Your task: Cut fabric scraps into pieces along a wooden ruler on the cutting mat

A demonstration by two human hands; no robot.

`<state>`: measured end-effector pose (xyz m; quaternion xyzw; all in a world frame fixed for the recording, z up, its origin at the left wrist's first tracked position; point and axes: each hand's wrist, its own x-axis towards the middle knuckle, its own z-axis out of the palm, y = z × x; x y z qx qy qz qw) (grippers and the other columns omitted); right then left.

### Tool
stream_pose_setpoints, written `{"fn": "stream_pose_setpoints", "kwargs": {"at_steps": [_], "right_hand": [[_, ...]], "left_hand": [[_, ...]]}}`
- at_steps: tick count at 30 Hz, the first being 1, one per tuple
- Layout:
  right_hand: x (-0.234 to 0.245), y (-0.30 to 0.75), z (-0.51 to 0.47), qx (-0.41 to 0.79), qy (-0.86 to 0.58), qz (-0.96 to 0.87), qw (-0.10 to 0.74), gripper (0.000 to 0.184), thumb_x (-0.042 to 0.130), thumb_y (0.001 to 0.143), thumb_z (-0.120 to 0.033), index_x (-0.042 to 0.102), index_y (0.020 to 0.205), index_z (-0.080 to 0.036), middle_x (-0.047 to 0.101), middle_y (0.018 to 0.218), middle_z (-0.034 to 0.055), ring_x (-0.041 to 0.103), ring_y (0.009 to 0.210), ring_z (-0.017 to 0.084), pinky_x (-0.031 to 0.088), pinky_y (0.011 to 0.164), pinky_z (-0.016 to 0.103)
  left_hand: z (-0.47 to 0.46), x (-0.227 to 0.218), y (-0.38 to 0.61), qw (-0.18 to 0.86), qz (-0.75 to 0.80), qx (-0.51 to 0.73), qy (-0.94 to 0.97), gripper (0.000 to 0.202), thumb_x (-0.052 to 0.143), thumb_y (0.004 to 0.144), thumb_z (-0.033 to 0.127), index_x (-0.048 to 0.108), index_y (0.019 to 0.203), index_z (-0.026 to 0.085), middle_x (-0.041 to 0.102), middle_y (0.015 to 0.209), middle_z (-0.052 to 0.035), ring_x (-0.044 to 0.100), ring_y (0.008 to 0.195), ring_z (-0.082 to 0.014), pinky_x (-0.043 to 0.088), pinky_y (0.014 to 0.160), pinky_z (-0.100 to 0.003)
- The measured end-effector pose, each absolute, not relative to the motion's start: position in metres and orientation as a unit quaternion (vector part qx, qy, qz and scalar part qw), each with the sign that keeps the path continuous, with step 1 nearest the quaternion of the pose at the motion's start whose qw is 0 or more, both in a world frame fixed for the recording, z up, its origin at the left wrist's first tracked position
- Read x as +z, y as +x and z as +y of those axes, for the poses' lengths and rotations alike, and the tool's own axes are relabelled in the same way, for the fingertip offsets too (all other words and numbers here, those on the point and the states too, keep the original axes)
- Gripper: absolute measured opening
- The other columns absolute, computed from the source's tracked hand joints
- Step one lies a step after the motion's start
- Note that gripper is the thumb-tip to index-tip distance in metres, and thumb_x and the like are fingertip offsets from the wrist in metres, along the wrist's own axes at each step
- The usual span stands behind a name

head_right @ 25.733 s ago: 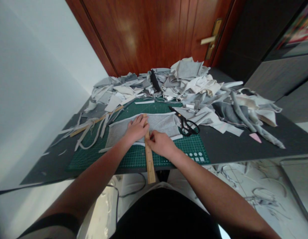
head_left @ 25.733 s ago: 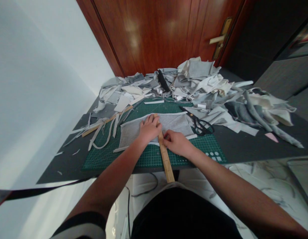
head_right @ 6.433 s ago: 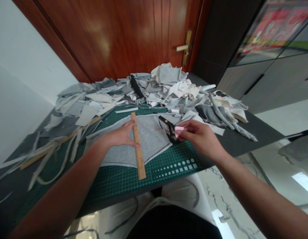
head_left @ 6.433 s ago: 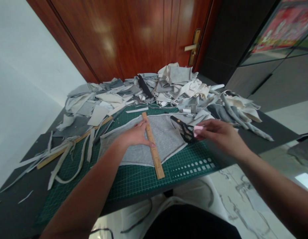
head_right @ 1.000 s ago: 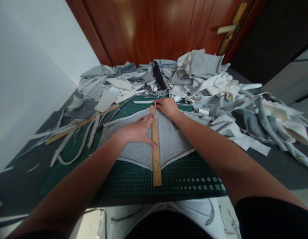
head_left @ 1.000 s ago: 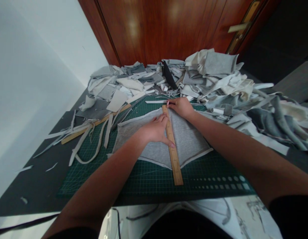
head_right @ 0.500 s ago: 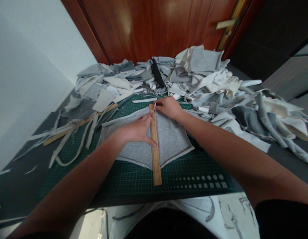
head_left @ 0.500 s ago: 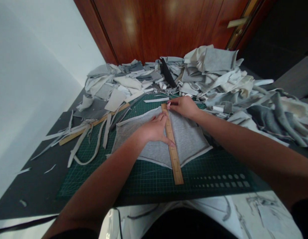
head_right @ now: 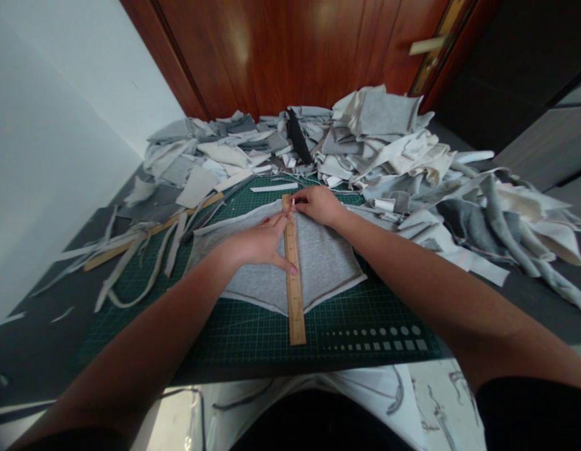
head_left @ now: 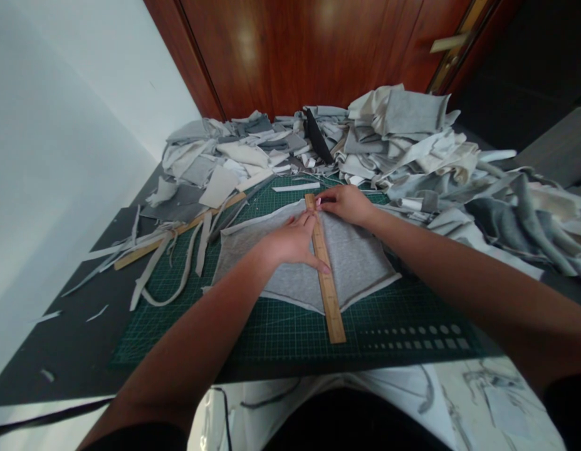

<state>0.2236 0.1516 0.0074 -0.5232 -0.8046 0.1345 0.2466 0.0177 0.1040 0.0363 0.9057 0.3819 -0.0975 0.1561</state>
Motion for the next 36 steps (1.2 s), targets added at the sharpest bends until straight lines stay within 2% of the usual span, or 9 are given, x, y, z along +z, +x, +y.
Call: {"fn": "stream_pose_setpoints", "kwargs": {"at_steps": [4,10,15,20,24,29,36], "right_hand": [[0.007,0.225,0.15,0.137,-0.509,-0.813,0.248,0.027,0.071,0.088,-0.027,0.081,0.113,-0.019,0.079,0.108,0.0058,0.071,0.102,0.022,0.049,0.09,0.028],[0.014,0.225,0.14,0.165,-0.509,-0.816,0.221,0.026,0.071,0.089,-0.028,0.082,0.112,-0.024,0.08,0.103,0.0025,0.072,0.094,0.021,0.049,0.083,0.027],[0.013,0.227,0.132,0.168,-0.49,-0.826,0.223,0.026,0.07,0.09,-0.028,0.081,0.114,-0.024,0.08,0.107,0.0029,0.072,0.097,0.02,0.049,0.088,0.027],[0.014,0.226,0.129,0.159,-0.471,-0.842,0.209,0.027,0.066,0.093,-0.026,0.08,0.116,-0.025,0.079,0.112,0.0034,0.071,0.103,0.021,0.049,0.093,0.028],[0.016,0.225,0.13,0.166,-0.481,-0.837,0.201,0.028,0.063,0.094,-0.026,0.08,0.116,-0.026,0.079,0.111,0.0024,0.072,0.101,0.021,0.048,0.09,0.027],[0.018,0.225,0.129,0.172,-0.489,-0.837,0.175,0.028,0.063,0.094,-0.029,0.08,0.117,-0.027,0.079,0.111,0.0013,0.072,0.098,0.02,0.048,0.086,0.026],[0.019,0.223,0.11,0.161,-0.447,-0.861,0.179,0.027,0.06,0.095,-0.025,0.079,0.115,-0.024,0.078,0.114,0.0044,0.069,0.106,0.022,0.047,0.092,0.029]], "left_hand": [[0.105,0.035,0.018,0.16,0.376,-0.095,0.908,0.145,0.068,0.059,0.079,-0.007,0.162,0.009,0.005,0.172,-0.0227,0.011,0.159,-0.036,0.018,0.127,-0.042],[0.104,0.036,0.018,0.17,0.384,-0.096,0.902,0.144,0.07,0.058,0.078,-0.001,0.162,0.007,0.003,0.172,-0.0221,0.011,0.159,-0.036,0.018,0.127,-0.041],[0.105,0.036,0.018,0.163,0.384,-0.098,0.903,0.141,0.071,0.06,0.075,0.0,0.162,0.006,0.006,0.171,-0.0238,0.013,0.159,-0.0361,0.02,0.127,-0.041],[0.106,0.035,0.018,0.163,0.38,-0.098,0.905,0.136,0.069,0.062,0.072,0.0,0.162,0.011,0.004,0.172,-0.0226,0.013,0.158,-0.0377,0.022,0.126,-0.047],[0.106,0.035,0.018,0.16,0.385,-0.101,0.903,0.138,0.071,0.061,0.071,0.0,0.162,0.009,0.004,0.172,-0.0231,0.012,0.159,-0.0369,0.021,0.127,-0.044],[0.105,0.036,0.019,0.154,0.386,-0.104,0.904,0.136,0.072,0.062,0.072,0.002,0.162,0.01,0.005,0.172,-0.0226,0.013,0.159,-0.0375,0.02,0.127,-0.043],[0.105,0.037,0.02,0.154,0.389,-0.108,0.902,0.129,0.074,0.061,0.071,0.016,0.159,0.009,0.009,0.171,-0.0232,0.014,0.159,-0.0345,0.019,0.127,-0.037]]}}
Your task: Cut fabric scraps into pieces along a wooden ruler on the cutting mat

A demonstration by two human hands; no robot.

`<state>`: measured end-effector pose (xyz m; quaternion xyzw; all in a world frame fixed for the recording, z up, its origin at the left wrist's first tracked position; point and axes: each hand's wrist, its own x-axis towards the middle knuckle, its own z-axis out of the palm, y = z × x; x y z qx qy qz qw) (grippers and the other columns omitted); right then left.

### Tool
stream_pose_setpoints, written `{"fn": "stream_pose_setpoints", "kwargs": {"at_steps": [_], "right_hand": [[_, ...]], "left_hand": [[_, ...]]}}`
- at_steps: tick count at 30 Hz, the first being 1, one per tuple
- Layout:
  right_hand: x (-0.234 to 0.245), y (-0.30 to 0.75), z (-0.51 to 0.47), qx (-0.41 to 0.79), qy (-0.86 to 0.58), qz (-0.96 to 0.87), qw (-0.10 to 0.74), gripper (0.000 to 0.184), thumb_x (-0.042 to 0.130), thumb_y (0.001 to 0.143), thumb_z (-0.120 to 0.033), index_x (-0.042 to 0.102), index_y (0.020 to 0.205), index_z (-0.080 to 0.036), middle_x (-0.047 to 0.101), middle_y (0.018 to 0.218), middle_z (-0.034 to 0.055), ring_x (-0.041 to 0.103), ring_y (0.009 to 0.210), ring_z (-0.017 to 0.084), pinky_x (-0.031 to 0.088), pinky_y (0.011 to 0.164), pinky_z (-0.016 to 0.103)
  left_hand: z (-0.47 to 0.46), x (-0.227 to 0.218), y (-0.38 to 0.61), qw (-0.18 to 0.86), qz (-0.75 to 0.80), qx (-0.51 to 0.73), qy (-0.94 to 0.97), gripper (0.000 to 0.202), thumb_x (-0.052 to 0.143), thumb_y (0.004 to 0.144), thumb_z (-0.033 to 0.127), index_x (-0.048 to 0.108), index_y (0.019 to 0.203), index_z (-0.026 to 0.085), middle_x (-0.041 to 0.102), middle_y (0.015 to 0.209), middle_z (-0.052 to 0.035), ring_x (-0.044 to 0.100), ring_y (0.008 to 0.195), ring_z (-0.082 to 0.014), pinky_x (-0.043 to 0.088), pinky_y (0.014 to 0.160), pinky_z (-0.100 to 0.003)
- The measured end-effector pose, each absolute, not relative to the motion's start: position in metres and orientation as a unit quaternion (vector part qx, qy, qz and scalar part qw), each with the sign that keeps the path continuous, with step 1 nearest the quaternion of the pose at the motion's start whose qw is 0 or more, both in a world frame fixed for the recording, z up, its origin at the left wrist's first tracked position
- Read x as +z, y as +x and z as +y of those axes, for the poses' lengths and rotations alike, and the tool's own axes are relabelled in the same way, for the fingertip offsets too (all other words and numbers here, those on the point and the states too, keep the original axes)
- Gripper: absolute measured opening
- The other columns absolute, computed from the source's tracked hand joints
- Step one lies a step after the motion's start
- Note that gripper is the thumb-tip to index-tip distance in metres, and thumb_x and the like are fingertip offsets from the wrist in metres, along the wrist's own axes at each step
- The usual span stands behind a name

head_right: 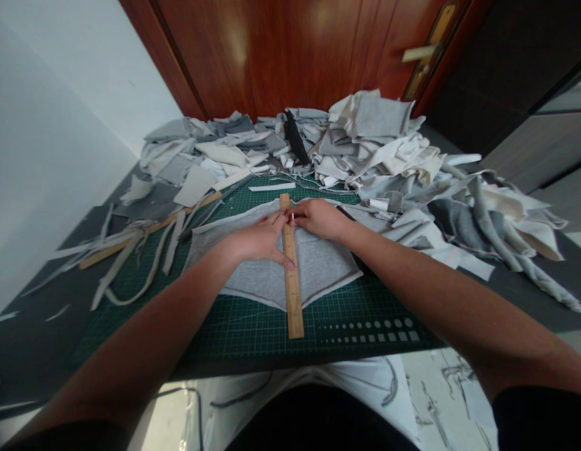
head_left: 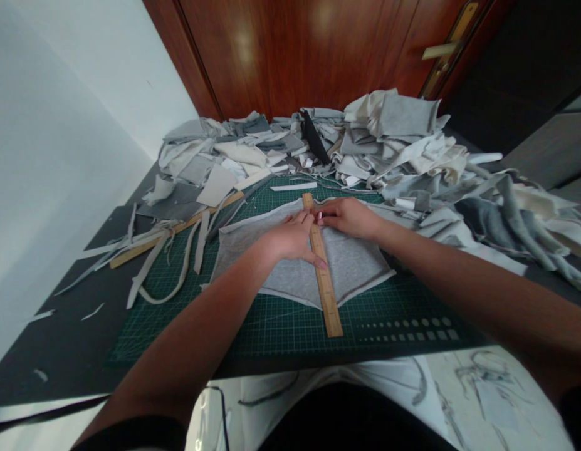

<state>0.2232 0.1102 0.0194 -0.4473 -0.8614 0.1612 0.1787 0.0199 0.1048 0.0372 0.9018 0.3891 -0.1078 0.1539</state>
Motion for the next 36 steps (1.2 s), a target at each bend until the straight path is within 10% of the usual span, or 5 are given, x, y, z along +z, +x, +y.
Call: {"fn": "stream_pose_setpoints", "kwargs": {"at_steps": [36], "right_hand": [[0.029,0.215,0.064,0.179,-0.491,-0.844,0.123,0.022,0.058,0.097,-0.023,0.076,0.106,-0.016,0.078,0.103,0.0067,0.07,0.092,0.021,0.043,0.077,0.027]], "left_hand": [[0.106,0.032,0.022,0.165,0.382,-0.078,0.906,0.126,0.071,0.061,0.072,0.018,0.157,0.009,0.024,0.167,-0.0241,0.024,0.155,-0.0367,0.024,0.125,-0.043]]}}
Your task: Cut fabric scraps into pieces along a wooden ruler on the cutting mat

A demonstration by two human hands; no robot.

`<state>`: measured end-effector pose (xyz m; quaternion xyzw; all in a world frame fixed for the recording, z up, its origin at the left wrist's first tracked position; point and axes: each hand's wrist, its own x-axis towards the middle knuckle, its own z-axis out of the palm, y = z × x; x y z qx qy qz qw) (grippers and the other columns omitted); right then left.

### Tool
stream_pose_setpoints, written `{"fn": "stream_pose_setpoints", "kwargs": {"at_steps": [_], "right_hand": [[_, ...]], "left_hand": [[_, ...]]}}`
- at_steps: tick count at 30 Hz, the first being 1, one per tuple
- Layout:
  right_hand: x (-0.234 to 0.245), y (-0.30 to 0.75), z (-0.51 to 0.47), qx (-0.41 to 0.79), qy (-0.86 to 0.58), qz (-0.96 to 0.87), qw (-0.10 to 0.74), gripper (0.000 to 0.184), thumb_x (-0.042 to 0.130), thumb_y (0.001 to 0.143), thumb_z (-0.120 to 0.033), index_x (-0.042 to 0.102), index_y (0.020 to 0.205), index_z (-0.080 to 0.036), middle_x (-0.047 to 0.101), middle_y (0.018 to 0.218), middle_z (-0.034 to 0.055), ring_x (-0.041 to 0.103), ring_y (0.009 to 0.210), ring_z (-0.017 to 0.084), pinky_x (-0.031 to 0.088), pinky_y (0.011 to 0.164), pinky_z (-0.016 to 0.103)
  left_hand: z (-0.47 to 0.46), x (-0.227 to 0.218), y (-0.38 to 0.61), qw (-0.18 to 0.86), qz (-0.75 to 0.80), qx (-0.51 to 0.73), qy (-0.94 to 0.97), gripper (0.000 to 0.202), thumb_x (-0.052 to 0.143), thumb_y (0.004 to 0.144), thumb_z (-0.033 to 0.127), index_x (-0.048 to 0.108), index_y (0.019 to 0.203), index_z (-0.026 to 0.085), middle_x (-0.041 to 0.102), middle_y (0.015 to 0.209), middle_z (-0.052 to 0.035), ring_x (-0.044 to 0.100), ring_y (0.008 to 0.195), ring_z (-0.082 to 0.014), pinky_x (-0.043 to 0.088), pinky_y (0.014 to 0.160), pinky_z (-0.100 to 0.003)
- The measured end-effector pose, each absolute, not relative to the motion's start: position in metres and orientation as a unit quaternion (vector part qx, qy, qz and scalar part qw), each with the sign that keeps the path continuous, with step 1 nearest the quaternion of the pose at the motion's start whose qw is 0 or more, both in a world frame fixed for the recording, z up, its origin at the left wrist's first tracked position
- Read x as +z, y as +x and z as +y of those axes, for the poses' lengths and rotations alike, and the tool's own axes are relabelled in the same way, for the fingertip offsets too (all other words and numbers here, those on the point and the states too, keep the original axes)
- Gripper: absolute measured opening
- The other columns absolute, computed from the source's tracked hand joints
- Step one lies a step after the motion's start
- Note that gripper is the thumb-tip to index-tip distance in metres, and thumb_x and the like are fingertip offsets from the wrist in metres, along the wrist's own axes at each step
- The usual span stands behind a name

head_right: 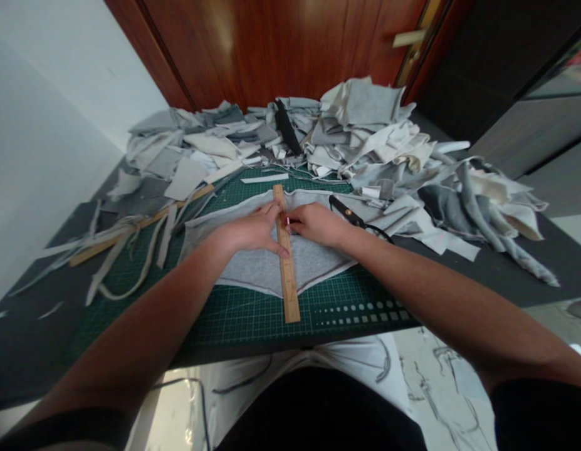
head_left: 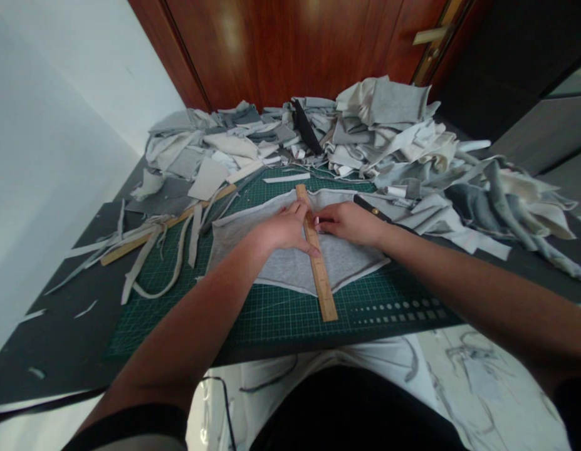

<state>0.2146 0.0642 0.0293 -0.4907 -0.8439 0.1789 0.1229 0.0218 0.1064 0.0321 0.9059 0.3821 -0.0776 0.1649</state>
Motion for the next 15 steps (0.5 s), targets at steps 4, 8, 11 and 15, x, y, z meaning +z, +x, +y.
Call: {"fn": "stream_pose_setpoints", "kwargs": {"at_steps": [4,8,11,15], "right_hand": [[0.025,0.217,0.06,0.181,-0.472,-0.852,0.134,0.021,0.058,0.097,-0.022,0.076,0.106,-0.016,0.077,0.109,0.008,0.07,0.097,0.022,0.045,0.084,0.028],[0.02,0.217,0.053,0.169,-0.45,-0.865,0.144,0.022,0.057,0.098,-0.019,0.075,0.107,-0.014,0.076,0.111,0.0109,0.069,0.103,0.024,0.047,0.091,0.032],[0.018,0.216,0.047,0.158,-0.444,-0.868,0.155,0.024,0.056,0.099,-0.019,0.075,0.111,-0.012,0.075,0.114,0.0127,0.068,0.106,0.026,0.048,0.095,0.035],[0.017,0.215,0.04,0.155,-0.434,-0.874,0.152,0.024,0.056,0.099,-0.019,0.075,0.112,-0.012,0.075,0.111,0.0129,0.068,0.103,0.025,0.049,0.094,0.036]], "left_hand": [[0.107,0.031,0.021,0.165,0.381,-0.071,0.907,0.126,0.072,0.06,0.071,0.018,0.157,0.009,0.025,0.166,-0.024,0.027,0.154,-0.038,0.026,0.124,-0.043],[0.109,0.028,0.019,0.163,0.375,-0.065,0.91,0.125,0.07,0.062,0.072,0.018,0.157,0.01,0.026,0.166,-0.024,0.028,0.153,-0.0379,0.026,0.124,-0.043],[0.111,0.025,0.019,0.164,0.372,-0.06,0.912,0.125,0.07,0.061,0.072,0.017,0.156,0.011,0.026,0.166,-0.0238,0.028,0.154,-0.0377,0.025,0.124,-0.045],[0.112,0.024,0.02,0.165,0.378,-0.064,0.909,0.124,0.071,0.061,0.071,0.018,0.156,0.012,0.024,0.167,-0.024,0.027,0.154,-0.0385,0.026,0.124,-0.046]]}}
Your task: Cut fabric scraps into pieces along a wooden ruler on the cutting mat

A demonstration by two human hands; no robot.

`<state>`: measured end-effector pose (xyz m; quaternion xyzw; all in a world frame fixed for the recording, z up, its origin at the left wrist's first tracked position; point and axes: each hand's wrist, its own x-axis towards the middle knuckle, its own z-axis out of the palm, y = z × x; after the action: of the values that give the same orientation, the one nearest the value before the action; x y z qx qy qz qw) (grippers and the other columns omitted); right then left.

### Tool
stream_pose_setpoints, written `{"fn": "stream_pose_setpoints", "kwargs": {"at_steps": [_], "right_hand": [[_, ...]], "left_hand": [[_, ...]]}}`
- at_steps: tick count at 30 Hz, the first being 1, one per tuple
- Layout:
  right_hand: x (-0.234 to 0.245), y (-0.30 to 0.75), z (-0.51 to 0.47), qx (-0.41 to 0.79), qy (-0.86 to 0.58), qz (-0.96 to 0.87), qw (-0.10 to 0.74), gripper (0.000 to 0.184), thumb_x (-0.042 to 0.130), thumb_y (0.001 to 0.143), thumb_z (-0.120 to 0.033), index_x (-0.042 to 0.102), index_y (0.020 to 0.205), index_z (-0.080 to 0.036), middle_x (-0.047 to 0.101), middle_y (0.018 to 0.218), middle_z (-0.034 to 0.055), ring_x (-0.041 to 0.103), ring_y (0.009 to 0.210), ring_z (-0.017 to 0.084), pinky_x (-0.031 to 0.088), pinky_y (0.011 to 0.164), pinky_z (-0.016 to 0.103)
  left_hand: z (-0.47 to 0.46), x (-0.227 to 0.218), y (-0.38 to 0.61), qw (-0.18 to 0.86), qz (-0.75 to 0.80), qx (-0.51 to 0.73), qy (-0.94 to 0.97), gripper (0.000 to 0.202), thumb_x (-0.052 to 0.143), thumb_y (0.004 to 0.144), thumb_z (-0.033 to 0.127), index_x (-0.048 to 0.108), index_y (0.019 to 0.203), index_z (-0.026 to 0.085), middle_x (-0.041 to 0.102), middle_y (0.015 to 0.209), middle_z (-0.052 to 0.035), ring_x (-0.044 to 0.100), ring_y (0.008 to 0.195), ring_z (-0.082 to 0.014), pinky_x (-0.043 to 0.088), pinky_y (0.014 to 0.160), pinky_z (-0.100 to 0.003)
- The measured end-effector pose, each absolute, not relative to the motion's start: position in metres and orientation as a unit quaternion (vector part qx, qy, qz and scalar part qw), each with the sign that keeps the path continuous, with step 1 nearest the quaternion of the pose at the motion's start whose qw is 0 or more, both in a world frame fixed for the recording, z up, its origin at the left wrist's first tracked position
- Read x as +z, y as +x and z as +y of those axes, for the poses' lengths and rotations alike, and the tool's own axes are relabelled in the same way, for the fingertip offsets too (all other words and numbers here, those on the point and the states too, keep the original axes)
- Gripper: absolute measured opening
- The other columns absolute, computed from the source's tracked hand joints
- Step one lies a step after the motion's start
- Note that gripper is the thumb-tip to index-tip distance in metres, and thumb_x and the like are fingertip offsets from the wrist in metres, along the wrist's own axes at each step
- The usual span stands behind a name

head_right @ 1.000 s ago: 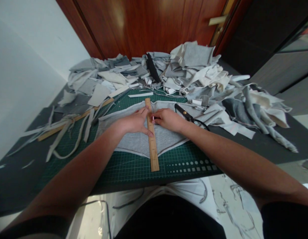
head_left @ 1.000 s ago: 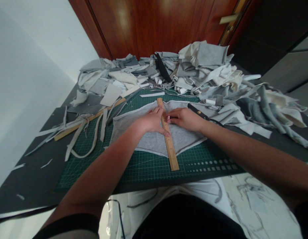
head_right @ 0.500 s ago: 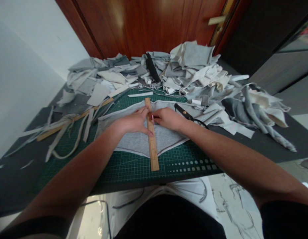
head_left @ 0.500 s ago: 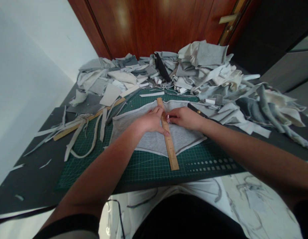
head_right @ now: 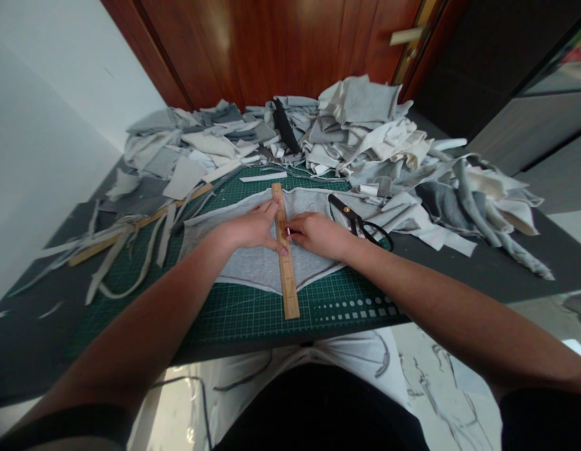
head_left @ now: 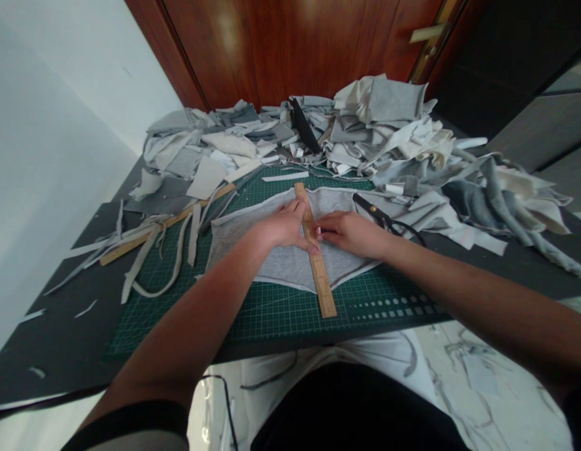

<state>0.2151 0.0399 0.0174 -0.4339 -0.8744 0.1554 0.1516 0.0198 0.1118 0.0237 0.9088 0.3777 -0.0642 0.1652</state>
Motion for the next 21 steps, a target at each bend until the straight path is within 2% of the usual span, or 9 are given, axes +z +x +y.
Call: {"fn": "stream_pose_setpoints", "kwargs": {"at_steps": [4,9,12,16,21], "right_hand": [[0.018,0.215,0.03,0.16,-0.438,-0.871,0.155,0.021,0.057,0.098,-0.019,0.075,0.108,-0.012,0.075,0.107,0.0122,0.068,0.101,0.025,0.05,0.093,0.037],[0.02,0.212,0.008,0.187,-0.426,-0.866,0.184,0.019,0.057,0.099,-0.017,0.075,0.104,-0.015,0.075,0.104,0.0104,0.068,0.1,0.023,0.051,0.092,0.036],[0.017,0.21,-0.008,0.195,-0.433,-0.855,0.209,0.019,0.058,0.099,-0.019,0.075,0.107,-0.015,0.075,0.103,0.0104,0.068,0.101,0.023,0.053,0.092,0.038],[0.01,0.209,-0.028,0.208,-0.44,-0.841,0.235,0.022,0.058,0.099,-0.019,0.073,0.115,-0.016,0.074,0.111,0.0112,0.067,0.107,0.024,0.054,0.096,0.04],[0.009,0.205,-0.051,0.202,-0.447,-0.841,0.228,0.024,0.055,0.1,-0.019,0.072,0.117,-0.015,0.073,0.111,0.0126,0.066,0.108,0.024,0.055,0.096,0.041]], "left_hand": [[0.112,0.025,0.021,0.159,0.386,-0.067,0.906,0.124,0.073,0.06,0.07,0.02,0.155,0.011,0.026,0.166,-0.024,0.032,0.151,-0.0383,0.03,0.122,-0.042],[0.11,0.027,0.021,0.156,0.382,-0.067,0.908,0.126,0.072,0.059,0.071,0.02,0.156,0.01,0.029,0.164,-0.0233,0.031,0.151,-0.0378,0.029,0.122,-0.041],[0.109,0.029,0.021,0.154,0.394,-0.081,0.902,0.131,0.074,0.058,0.07,0.016,0.158,0.008,0.025,0.166,-0.0241,0.027,0.153,-0.039,0.028,0.123,-0.04],[0.108,0.03,0.021,0.153,0.399,-0.089,0.9,0.135,0.073,0.059,0.071,0.009,0.161,0.01,0.016,0.17,-0.0232,0.021,0.156,-0.0392,0.026,0.124,-0.041],[0.108,0.03,0.019,0.158,0.392,-0.078,0.903,0.135,0.072,0.058,0.072,0.011,0.16,0.008,0.016,0.17,-0.023,0.023,0.155,-0.0399,0.026,0.124,-0.041]]}}
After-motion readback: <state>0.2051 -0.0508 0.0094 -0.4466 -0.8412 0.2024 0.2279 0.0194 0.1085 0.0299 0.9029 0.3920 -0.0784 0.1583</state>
